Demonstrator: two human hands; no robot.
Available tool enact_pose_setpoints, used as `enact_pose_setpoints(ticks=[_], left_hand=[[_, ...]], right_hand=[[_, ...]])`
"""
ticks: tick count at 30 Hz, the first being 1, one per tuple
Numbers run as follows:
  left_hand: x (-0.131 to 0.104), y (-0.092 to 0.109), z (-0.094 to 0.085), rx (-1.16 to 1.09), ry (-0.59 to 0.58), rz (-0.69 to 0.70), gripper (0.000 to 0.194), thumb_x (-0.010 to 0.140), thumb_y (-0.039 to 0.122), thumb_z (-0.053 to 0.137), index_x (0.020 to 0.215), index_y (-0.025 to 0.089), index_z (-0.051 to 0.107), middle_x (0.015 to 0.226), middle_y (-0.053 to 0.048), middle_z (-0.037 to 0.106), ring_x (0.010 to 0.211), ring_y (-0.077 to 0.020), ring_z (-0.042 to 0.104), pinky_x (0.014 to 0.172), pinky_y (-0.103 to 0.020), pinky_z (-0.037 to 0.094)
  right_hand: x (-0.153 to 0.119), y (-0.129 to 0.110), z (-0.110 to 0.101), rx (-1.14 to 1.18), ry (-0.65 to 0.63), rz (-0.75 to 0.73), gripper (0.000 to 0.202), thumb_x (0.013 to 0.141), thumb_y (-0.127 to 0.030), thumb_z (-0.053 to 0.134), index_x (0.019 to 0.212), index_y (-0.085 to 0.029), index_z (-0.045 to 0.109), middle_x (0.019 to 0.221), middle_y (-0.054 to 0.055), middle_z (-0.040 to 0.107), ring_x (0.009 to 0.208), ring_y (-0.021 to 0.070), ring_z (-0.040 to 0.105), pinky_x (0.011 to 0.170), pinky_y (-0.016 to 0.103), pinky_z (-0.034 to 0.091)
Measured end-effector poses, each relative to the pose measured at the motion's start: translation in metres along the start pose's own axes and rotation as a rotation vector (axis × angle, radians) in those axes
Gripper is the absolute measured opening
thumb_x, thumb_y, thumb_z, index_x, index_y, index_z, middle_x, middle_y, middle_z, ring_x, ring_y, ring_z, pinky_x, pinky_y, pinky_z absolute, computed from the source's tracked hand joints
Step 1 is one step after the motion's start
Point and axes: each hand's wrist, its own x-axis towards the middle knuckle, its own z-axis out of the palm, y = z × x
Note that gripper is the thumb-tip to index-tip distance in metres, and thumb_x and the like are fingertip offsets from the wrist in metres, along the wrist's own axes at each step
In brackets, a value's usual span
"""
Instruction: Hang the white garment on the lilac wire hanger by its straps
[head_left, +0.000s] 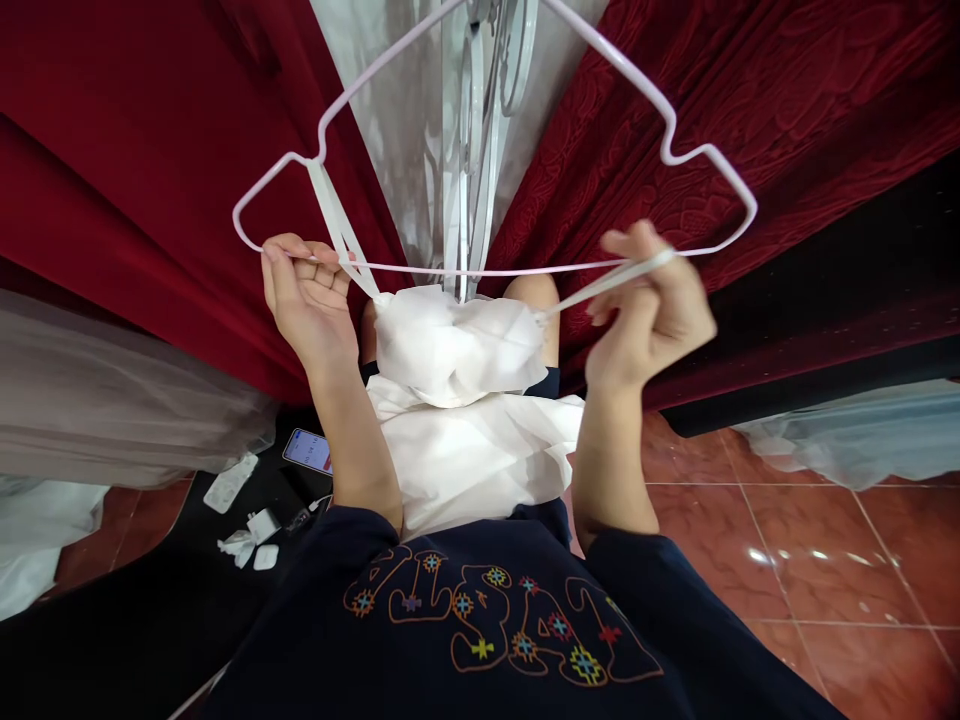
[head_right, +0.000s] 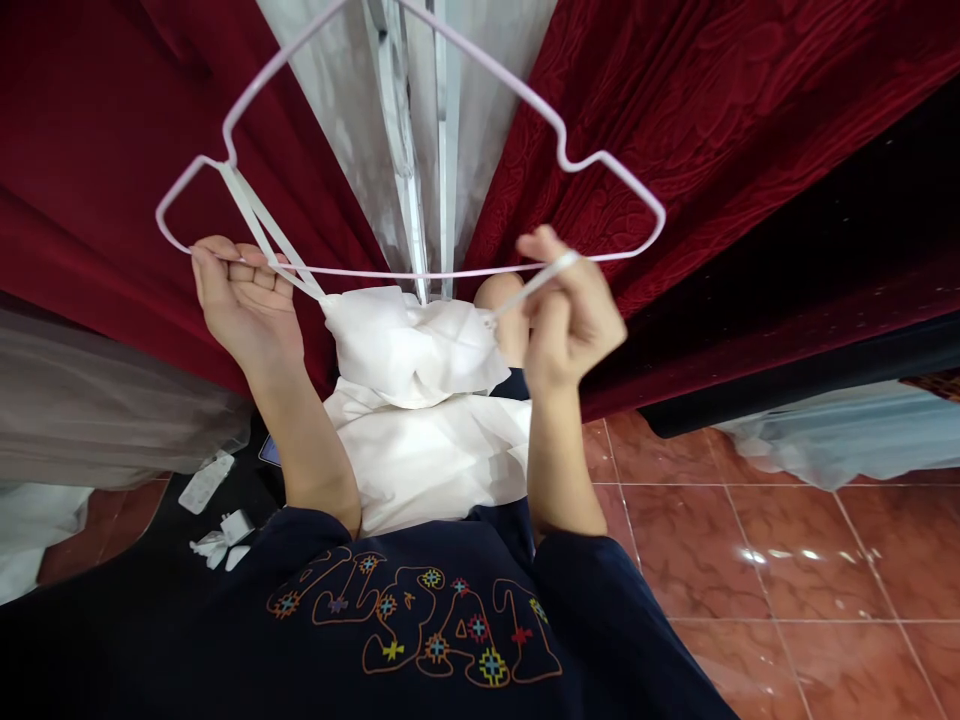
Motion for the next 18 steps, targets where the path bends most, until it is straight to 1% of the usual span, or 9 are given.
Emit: enact_pose_setpoints(ticks=[2, 5, 6, 7, 9, 11, 14, 16, 18], left_hand=[[0.0, 0.005, 0.002, 0.021, 0.02, 0.01, 0.037, 0.122, 0.032, 0.043, 0.088, 0.022, 0.055, 0.075, 0.001, 0.065, 0.072, -0.0121, 0.065, 0.082, -0.03, 0.057], [-0.001, 0.01, 0.005, 0.036, 0.029, 0.016, 0.039, 0.123, 0.032, 0.04, 0.088, 0.022, 0.056, 0.076, 0.0, 0.062, 0.072, -0.0123, 0.062, 0.08, -0.029, 0.056], [-0.002, 0.011, 0.006, 0.034, 0.033, 0.009, 0.04, 0.123, 0.032, 0.04, 0.088, 0.022, 0.056, 0.076, 0.0, 0.061, 0.071, -0.012, 0.062, 0.079, -0.028, 0.056], [-0.003, 0.011, 0.007, 0.028, 0.037, 0.002, 0.041, 0.123, 0.032, 0.04, 0.087, 0.022, 0.057, 0.076, 0.0, 0.06, 0.072, -0.0118, 0.061, 0.079, -0.028, 0.056], [-0.004, 0.011, 0.008, 0.004, 0.039, -0.007, 0.043, 0.123, 0.032, 0.04, 0.086, 0.021, 0.058, 0.076, -0.001, 0.06, 0.072, -0.0114, 0.06, 0.079, -0.027, 0.055], [-0.004, 0.01, 0.009, -0.021, 0.041, -0.008, 0.042, 0.123, 0.031, 0.041, 0.086, 0.02, 0.059, 0.077, -0.001, 0.06, 0.072, -0.0116, 0.06, 0.078, -0.026, 0.055], [-0.005, 0.009, 0.009, -0.036, 0.048, -0.004, 0.04, 0.122, 0.03, 0.043, 0.087, 0.019, 0.058, 0.077, -0.001, 0.06, 0.07, -0.012, 0.06, 0.075, -0.027, 0.055], [-0.005, 0.008, 0.009, -0.037, 0.046, 0.013, 0.039, 0.122, 0.031, 0.043, 0.087, 0.02, 0.058, 0.077, -0.001, 0.059, 0.07, -0.0123, 0.059, 0.074, -0.027, 0.055], [-0.005, 0.007, 0.008, -0.034, 0.042, 0.025, 0.038, 0.122, 0.034, 0.046, 0.088, 0.02, 0.056, 0.077, -0.001, 0.06, 0.069, -0.0125, 0.059, 0.074, -0.026, 0.055]], right_hand=[[0.011, 0.006, -0.02, 0.03, 0.065, 0.002, 0.039, 0.105, -0.057, 0.064, 0.121, -0.024, 0.078, 0.125, 0.007, 0.076, 0.115, 0.0206, 0.08, 0.081, 0.034, 0.067], [0.036, 0.016, -0.058, 0.059, 0.185, -0.019, 0.031, 0.102, -0.048, 0.071, 0.116, -0.023, 0.082, 0.121, 0.006, 0.079, 0.106, 0.0194, 0.083, 0.077, 0.033, 0.068], [0.045, 0.019, -0.07, 0.07, 0.234, -0.045, 0.027, 0.097, -0.045, 0.078, 0.112, -0.023, 0.084, 0.114, 0.004, 0.081, 0.1, 0.0179, 0.084, 0.077, 0.032, 0.068], [0.054, 0.019, -0.079, 0.087, 0.27, -0.076, 0.026, 0.09, -0.041, 0.086, 0.108, -0.023, 0.086, 0.106, 0.003, 0.082, 0.092, 0.0163, 0.085, 0.076, 0.031, 0.068], [0.07, 0.016, -0.089, 0.106, 0.249, -0.12, 0.029, 0.079, -0.039, 0.095, 0.102, -0.022, 0.089, 0.094, 0.001, 0.084, 0.08, 0.0144, 0.084, 0.073, 0.03, 0.068], [0.082, 0.006, -0.087, 0.112, 0.159, -0.162, 0.03, 0.075, -0.041, 0.097, 0.096, -0.021, 0.09, 0.086, 0.002, 0.084, 0.074, 0.0141, 0.083, 0.07, 0.03, 0.07], [0.093, -0.017, -0.072, 0.095, 0.047, -0.249, 0.028, 0.077, -0.047, 0.096, 0.09, -0.022, 0.09, 0.079, 0.001, 0.083, 0.067, 0.0136, 0.08, 0.067, 0.033, 0.071], [0.095, -0.032, -0.059, 0.001, -0.03, -0.24, 0.025, 0.08, -0.045, 0.095, 0.094, -0.024, 0.09, 0.085, 0.001, 0.085, 0.074, 0.0145, 0.082, 0.073, 0.036, 0.072], [0.096, -0.044, -0.048, -0.115, -0.125, -0.175, 0.025, 0.08, -0.041, 0.097, 0.099, -0.027, 0.09, 0.093, 0.001, 0.087, 0.084, 0.0158, 0.083, 0.08, 0.039, 0.069]])
